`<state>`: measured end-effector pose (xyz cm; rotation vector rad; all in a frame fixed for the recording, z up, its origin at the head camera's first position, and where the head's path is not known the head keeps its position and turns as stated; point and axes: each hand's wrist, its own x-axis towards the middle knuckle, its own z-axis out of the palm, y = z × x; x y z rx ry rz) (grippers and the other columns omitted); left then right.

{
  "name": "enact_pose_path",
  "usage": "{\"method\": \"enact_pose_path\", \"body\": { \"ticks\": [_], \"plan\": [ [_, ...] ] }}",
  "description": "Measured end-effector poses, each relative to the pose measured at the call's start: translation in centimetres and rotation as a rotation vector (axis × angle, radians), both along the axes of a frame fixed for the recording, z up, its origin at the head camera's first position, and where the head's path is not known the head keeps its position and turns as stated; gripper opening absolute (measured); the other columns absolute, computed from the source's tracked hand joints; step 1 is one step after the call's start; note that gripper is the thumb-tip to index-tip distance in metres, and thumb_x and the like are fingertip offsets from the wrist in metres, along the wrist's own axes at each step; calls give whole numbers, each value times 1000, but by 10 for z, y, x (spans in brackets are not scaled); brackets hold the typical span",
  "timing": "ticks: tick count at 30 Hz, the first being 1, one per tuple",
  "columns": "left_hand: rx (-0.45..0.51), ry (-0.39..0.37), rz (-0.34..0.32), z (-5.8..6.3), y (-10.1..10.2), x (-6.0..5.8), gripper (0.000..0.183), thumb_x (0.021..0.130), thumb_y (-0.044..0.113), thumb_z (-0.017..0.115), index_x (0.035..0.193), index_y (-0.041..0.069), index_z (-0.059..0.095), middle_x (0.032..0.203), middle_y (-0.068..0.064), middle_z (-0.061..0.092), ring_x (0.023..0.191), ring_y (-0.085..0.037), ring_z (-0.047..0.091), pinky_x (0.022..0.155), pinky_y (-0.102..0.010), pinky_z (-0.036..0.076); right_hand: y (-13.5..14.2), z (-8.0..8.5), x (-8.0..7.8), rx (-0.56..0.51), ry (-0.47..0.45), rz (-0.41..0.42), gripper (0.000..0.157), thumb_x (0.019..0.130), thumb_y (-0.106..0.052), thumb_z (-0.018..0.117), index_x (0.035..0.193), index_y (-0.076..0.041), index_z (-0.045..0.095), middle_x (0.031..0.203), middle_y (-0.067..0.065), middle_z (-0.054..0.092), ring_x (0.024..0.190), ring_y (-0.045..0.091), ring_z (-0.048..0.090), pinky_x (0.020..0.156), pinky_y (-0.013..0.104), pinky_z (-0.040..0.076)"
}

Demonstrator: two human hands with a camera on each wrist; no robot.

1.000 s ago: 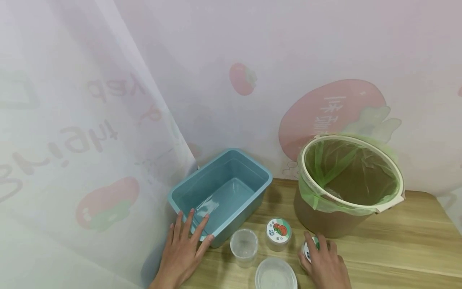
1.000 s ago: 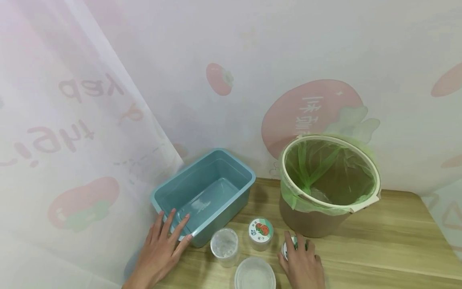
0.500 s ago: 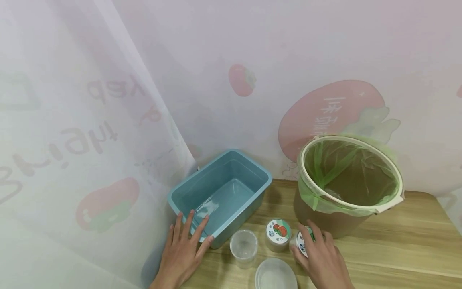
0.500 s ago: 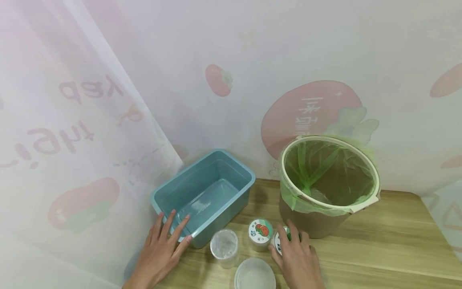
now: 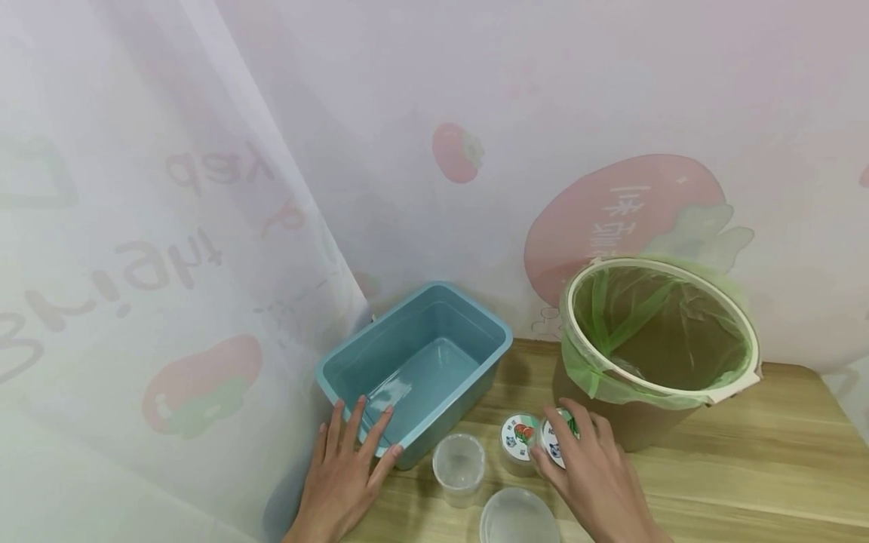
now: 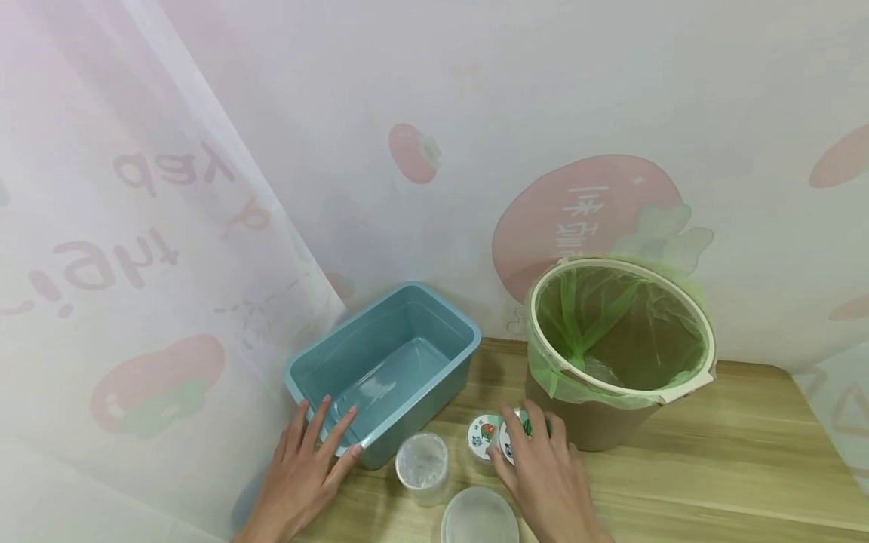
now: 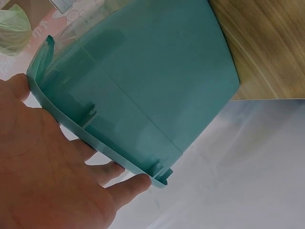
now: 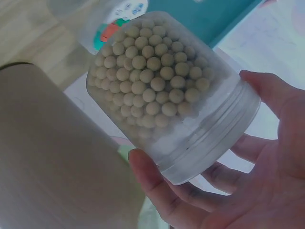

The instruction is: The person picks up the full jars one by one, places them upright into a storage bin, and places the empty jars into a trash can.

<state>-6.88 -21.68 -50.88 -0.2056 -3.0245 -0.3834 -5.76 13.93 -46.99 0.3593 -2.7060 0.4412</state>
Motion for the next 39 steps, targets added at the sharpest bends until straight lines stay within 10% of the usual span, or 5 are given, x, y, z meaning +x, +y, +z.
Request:
{"method": "enact_pose_path", "body": {
  "ticks": [39],
  "plan": [
    [5,-3,11,-2,1,0,64,109,64,52,166,36,48,177,-16,34,165,-52,20,124,-80,27,-61,50,-50,-60,288,98,60,92,-36,89,142,-12,70,138,21,66,115,44,67,63,51,63]
  ]
}}
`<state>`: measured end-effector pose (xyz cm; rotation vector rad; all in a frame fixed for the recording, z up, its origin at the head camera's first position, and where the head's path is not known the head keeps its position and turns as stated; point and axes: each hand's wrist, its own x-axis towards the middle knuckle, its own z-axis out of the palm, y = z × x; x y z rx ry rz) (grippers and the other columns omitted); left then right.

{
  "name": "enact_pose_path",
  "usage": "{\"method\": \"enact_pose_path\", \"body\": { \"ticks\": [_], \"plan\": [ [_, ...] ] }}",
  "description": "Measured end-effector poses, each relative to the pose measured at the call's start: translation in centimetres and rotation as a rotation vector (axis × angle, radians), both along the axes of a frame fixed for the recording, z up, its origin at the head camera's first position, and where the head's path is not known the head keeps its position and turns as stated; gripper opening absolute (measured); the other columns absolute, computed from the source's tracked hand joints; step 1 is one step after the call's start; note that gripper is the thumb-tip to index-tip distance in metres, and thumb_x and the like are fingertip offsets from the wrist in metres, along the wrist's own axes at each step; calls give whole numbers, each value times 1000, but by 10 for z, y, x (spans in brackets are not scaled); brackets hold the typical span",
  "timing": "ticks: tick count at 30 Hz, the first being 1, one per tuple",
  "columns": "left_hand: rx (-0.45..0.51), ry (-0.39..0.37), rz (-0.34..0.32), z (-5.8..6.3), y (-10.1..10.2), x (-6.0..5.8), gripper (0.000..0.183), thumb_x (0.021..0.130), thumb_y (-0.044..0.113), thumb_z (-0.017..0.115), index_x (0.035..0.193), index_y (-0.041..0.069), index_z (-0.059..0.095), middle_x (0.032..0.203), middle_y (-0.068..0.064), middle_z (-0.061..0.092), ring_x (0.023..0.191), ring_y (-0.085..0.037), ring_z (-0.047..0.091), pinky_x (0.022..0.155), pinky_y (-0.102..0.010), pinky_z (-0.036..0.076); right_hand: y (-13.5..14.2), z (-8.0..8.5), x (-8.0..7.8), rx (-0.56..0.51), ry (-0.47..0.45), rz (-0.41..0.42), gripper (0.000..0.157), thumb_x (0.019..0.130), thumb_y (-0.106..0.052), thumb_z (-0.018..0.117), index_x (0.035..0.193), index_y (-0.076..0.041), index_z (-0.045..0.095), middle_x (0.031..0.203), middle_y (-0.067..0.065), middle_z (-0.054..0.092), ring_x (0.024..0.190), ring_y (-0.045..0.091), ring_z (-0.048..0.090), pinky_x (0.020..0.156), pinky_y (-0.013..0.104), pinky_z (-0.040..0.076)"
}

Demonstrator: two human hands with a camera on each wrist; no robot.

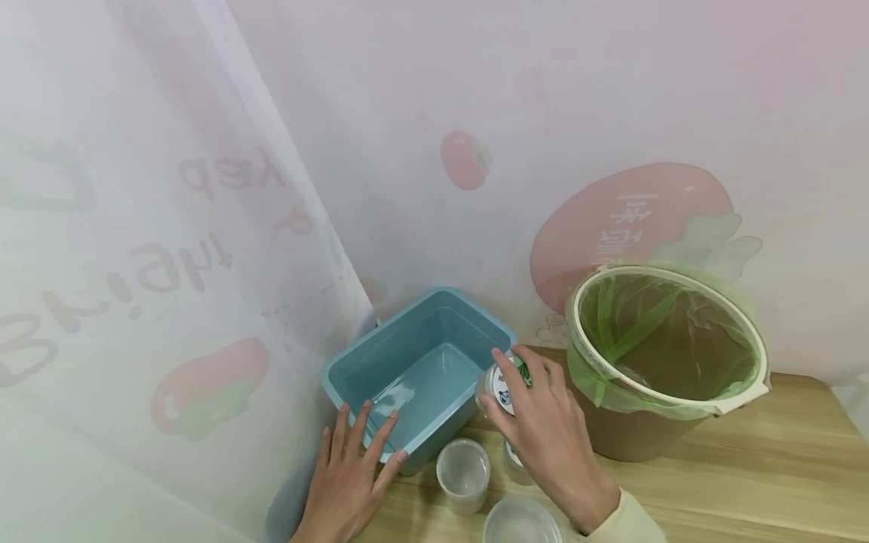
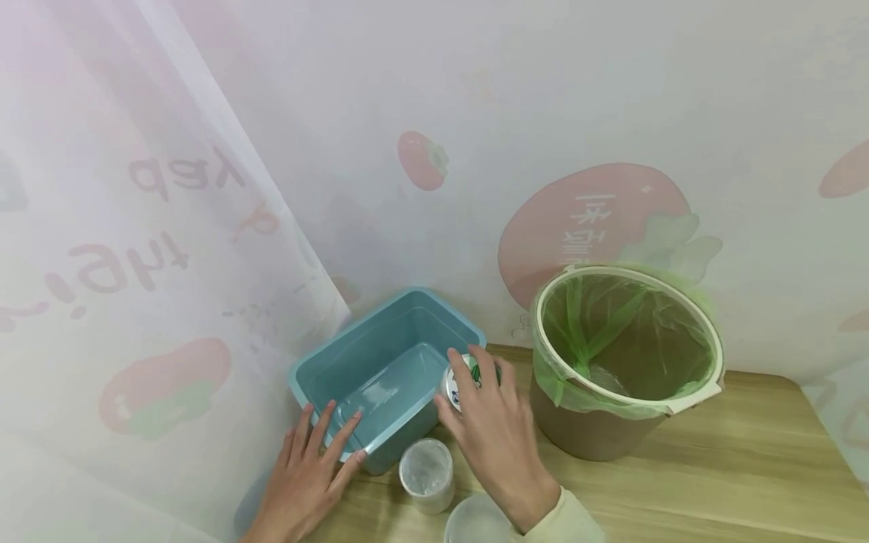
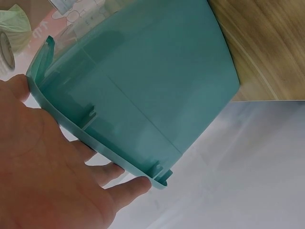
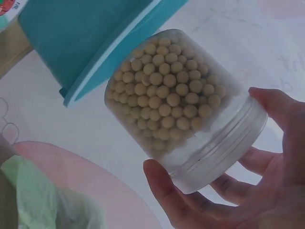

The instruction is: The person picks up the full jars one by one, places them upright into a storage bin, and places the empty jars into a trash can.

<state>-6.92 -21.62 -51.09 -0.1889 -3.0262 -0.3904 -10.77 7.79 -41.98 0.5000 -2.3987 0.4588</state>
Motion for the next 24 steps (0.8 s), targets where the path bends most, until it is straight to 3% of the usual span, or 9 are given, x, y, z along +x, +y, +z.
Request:
{"method": "enact_pose_path", "body": {
  "ticks": [12,19,24],
  "plan": [
    [4,10,1,-1,0,1,64,109,64,53,166,35,49,177,-16,35,165,-52,20,124,-80,27,-22,7,-16,-5,-34,10,60,95,-38,87,146,-12,68,143,19,65,122,43,64,68,51,65],
    [-4,7,5,-1,1,1,63,109,64,53,166,35,49,177,-15,34,165,-52,20,123,-80,28,-39,5,-28,6,-7,23,59,95,-40,87,144,-12,69,140,19,67,122,40,65,66,47,66],
    [1,0,7,-2,1,0,64,109,65,51,166,35,49,177,-15,34,166,-52,19,124,-81,27,-47,3,-36,-5,-32,28,59,97,-41,85,146,-12,68,142,18,65,125,41,65,72,50,67]
  ]
}}
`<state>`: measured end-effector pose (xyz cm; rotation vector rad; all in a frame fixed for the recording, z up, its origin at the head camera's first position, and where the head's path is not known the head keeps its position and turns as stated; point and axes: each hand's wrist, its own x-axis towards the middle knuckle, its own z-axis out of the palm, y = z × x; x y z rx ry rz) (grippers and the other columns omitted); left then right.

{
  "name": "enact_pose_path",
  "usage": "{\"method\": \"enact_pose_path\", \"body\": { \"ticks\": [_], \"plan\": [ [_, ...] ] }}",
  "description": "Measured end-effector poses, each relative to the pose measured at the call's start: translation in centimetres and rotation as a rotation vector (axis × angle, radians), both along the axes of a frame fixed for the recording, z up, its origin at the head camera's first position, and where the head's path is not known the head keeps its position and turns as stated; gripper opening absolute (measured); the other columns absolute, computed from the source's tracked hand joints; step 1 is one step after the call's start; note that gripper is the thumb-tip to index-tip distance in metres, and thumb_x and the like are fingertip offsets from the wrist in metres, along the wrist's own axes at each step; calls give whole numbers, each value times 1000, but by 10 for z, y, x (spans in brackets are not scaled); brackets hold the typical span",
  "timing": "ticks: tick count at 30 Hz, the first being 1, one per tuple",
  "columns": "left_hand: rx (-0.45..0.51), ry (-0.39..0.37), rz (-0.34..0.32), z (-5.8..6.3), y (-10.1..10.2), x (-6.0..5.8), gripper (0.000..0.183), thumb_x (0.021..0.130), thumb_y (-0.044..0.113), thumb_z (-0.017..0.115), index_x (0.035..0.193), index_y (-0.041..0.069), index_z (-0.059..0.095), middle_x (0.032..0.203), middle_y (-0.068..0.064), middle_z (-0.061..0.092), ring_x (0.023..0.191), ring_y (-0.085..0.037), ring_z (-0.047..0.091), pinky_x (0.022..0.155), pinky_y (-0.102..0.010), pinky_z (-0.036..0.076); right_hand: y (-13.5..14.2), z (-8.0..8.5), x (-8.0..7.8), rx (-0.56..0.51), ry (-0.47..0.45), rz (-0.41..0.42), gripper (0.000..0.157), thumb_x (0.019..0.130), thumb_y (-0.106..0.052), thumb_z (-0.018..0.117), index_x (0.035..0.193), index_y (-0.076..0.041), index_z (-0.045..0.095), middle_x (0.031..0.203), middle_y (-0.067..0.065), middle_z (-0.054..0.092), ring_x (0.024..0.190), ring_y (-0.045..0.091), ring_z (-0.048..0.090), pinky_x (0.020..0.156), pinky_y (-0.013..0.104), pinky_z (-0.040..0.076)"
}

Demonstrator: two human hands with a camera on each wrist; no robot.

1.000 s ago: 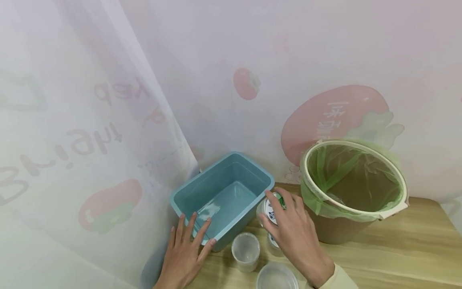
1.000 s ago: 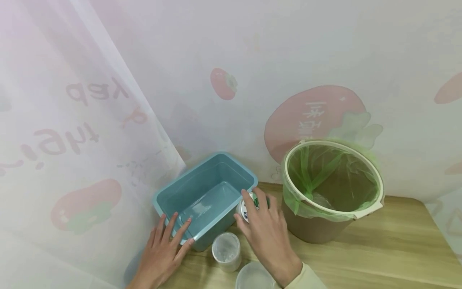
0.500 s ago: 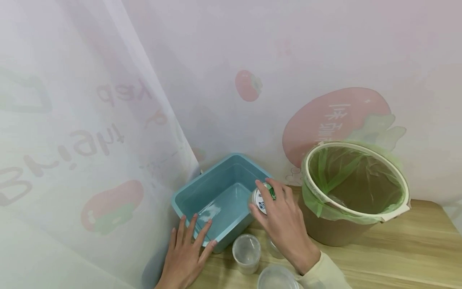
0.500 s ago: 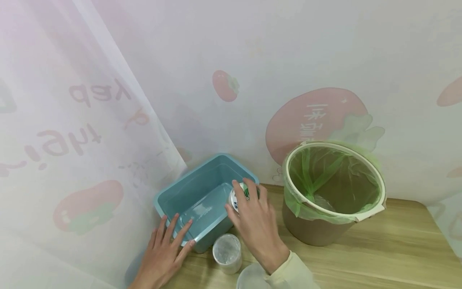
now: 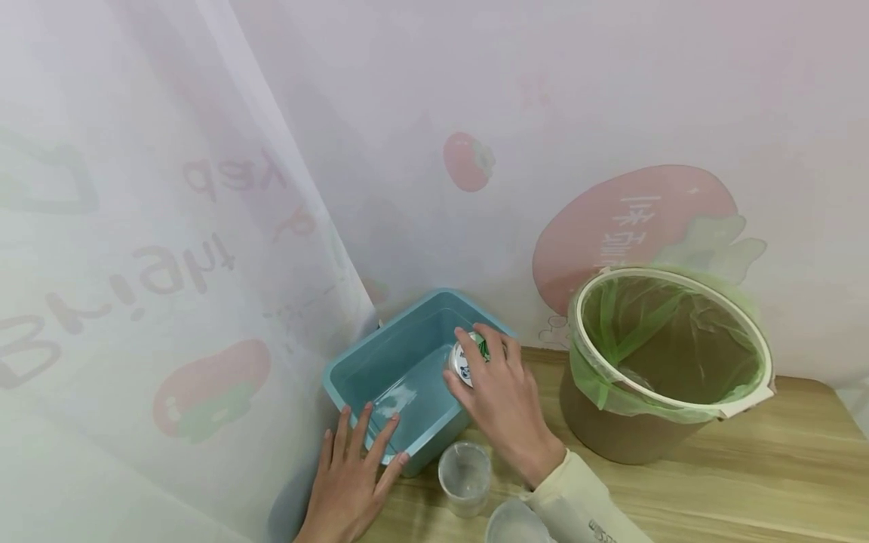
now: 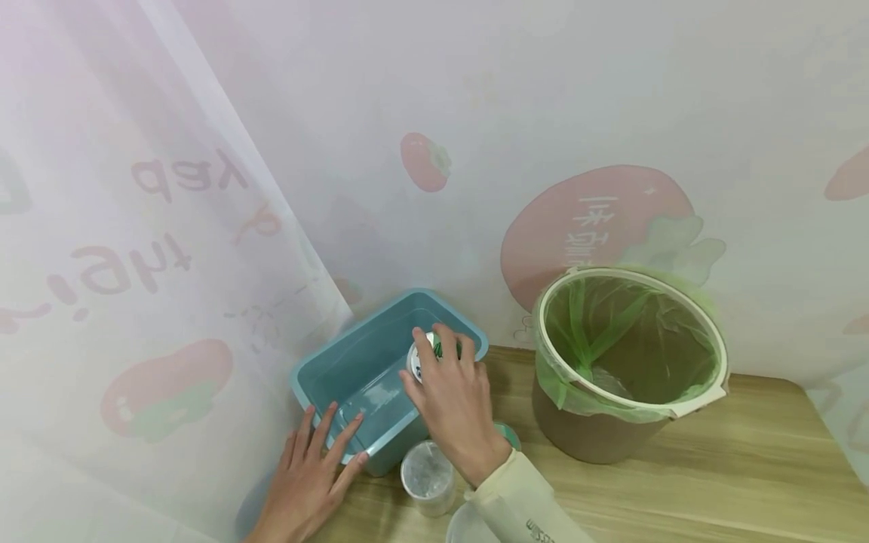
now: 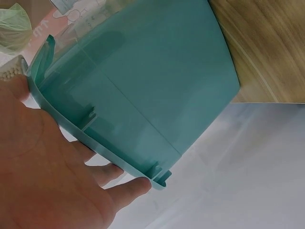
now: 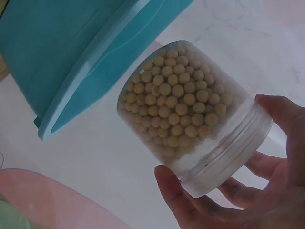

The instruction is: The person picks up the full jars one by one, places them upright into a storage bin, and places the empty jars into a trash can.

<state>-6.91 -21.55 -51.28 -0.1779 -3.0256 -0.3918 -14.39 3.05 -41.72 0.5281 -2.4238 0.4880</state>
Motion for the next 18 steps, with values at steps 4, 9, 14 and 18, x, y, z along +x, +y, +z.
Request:
{"method": "enact_pose_path", "body": {
  "ticks": [4,9,14,18],
  "plan": [
    [8,-11,-1,-1,0,0,64,110,66,50,166,36,48,178,-16,33,166,-52,18,124,-81,25,-6,-3,-6,-11,-8,2,60,97,-40,85,147,-12,67,143,19,64,126,42,63,74,50,67],
    [0,-21,0,0,0,0,64,110,66,48,166,36,48,178,-16,33,166,-52,18,124,-81,26,-13,-9,-12,6,-2,9,60,96,-40,86,146,-12,68,143,19,64,124,43,63,75,50,67],
    [-5,-23,8,0,1,0,64,110,67,49,165,36,49,178,-15,33,166,-52,18,124,-81,26,-22,-12,-17,8,-45,27,60,97,-41,85,148,-13,66,146,19,62,126,44,62,82,53,66],
    [-3,-31,13,1,1,0,64,109,68,48,165,36,49,178,-15,33,166,-52,17,124,-81,25,-28,-15,-22,15,-87,37,61,100,-41,82,151,-14,64,148,18,61,129,44,61,83,55,66]
  ]
}}
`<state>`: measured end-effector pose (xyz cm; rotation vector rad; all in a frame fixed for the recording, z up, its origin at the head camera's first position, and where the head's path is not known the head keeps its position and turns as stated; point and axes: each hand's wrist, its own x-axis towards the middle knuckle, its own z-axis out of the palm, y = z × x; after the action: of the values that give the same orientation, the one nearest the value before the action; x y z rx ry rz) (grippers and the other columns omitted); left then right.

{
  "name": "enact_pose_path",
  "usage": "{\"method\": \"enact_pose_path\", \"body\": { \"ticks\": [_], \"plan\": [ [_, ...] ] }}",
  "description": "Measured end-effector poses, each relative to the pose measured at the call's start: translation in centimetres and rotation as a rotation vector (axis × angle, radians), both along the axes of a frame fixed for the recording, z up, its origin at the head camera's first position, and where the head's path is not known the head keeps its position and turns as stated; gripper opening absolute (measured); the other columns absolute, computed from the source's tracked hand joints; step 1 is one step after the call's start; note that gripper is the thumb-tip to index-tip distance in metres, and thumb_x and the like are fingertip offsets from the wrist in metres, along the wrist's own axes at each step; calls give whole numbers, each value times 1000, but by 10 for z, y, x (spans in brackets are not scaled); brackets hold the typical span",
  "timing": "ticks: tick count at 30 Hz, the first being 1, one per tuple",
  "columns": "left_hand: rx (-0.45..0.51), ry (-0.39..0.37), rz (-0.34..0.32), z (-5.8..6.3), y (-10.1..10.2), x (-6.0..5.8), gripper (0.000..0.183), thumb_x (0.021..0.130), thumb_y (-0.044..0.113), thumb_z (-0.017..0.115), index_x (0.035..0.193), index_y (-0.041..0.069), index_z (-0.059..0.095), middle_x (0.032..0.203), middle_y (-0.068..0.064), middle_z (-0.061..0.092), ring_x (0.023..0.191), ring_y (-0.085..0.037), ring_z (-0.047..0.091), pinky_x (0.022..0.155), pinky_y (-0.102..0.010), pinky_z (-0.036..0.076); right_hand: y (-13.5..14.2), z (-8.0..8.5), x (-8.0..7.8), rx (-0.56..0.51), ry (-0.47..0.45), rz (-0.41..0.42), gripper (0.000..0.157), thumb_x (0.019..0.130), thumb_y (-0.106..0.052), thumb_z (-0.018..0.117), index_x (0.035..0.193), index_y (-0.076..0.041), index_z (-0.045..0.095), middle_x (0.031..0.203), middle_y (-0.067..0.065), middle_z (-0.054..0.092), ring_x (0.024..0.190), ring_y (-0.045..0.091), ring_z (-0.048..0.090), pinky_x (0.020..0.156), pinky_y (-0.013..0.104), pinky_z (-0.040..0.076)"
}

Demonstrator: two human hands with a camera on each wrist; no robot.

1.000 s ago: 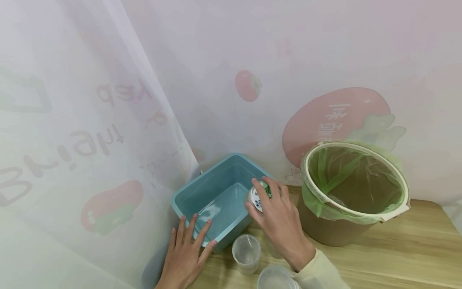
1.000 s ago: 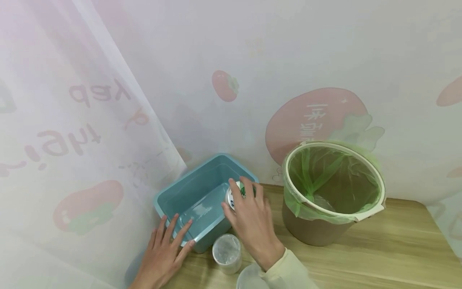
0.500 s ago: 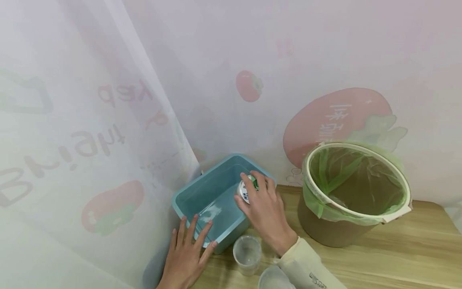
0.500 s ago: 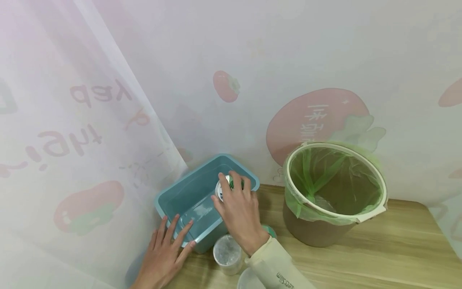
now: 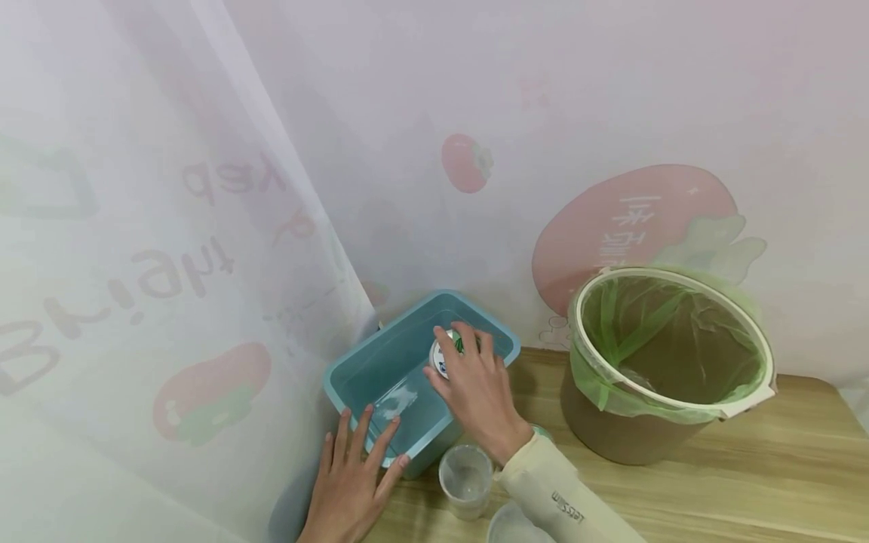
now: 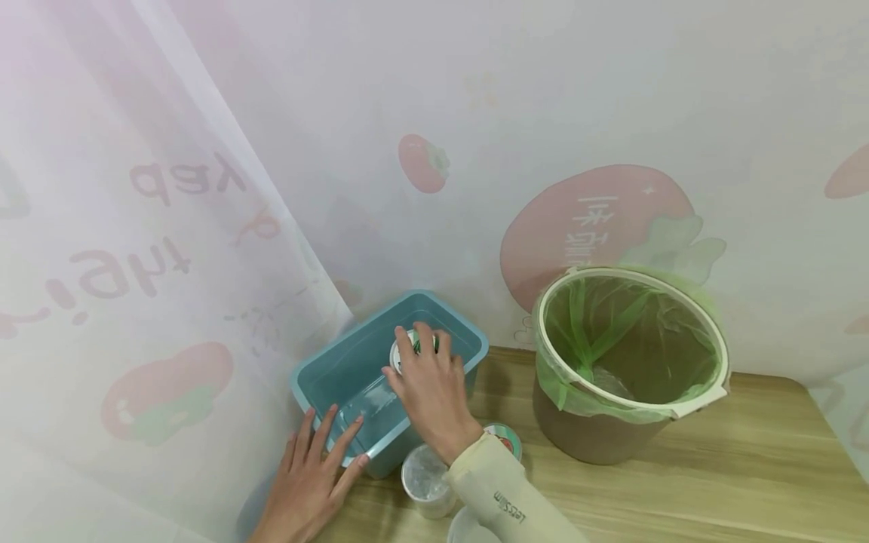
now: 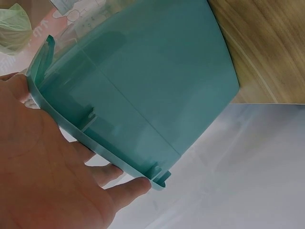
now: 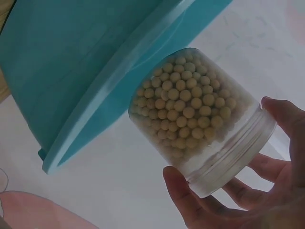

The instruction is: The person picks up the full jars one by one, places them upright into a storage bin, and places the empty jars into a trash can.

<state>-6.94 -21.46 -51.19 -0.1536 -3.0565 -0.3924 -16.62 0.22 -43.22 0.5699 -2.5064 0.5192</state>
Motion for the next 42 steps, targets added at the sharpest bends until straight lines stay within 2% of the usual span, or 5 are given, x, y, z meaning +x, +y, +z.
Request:
{"method": "enact_pose_path", "body": {
  "ticks": [10,19,26,31,42],
  "plan": [
    [2,15,-2,-2,0,1,64,109,66,49,165,35,50,178,-16,33,166,-53,18,124,-81,25,-10,-11,-8,66,-46,25,62,101,-42,79,153,-13,62,151,19,59,129,46,62,75,55,66],
    [1,38,-10,-3,-1,0,63,109,65,51,164,34,51,177,-17,34,165,-53,19,123,-81,27,-16,-27,-15,90,-21,36,62,97,-40,85,148,-10,65,144,21,63,122,46,66,69,52,66],
    [15,18,-11,-3,-1,0,63,110,66,50,164,33,51,178,-17,33,166,-53,17,124,-82,25,-20,-39,-22,131,-60,25,59,97,-41,85,145,-11,67,141,20,64,121,45,67,70,50,67],
    [30,5,-7,-4,-1,-1,63,110,65,49,164,33,51,178,-17,31,166,-53,15,124,-82,23,-24,-44,-25,162,-103,19,56,97,-42,85,142,-11,69,141,20,64,120,44,67,68,48,67],
    [33,-2,-2,-2,0,0,62,110,65,50,164,34,52,178,-16,32,166,-52,17,124,-81,25,-36,-48,-30,210,-285,22,54,97,-41,85,139,-11,69,142,21,62,126,45,63,71,52,67]
  ]
}}
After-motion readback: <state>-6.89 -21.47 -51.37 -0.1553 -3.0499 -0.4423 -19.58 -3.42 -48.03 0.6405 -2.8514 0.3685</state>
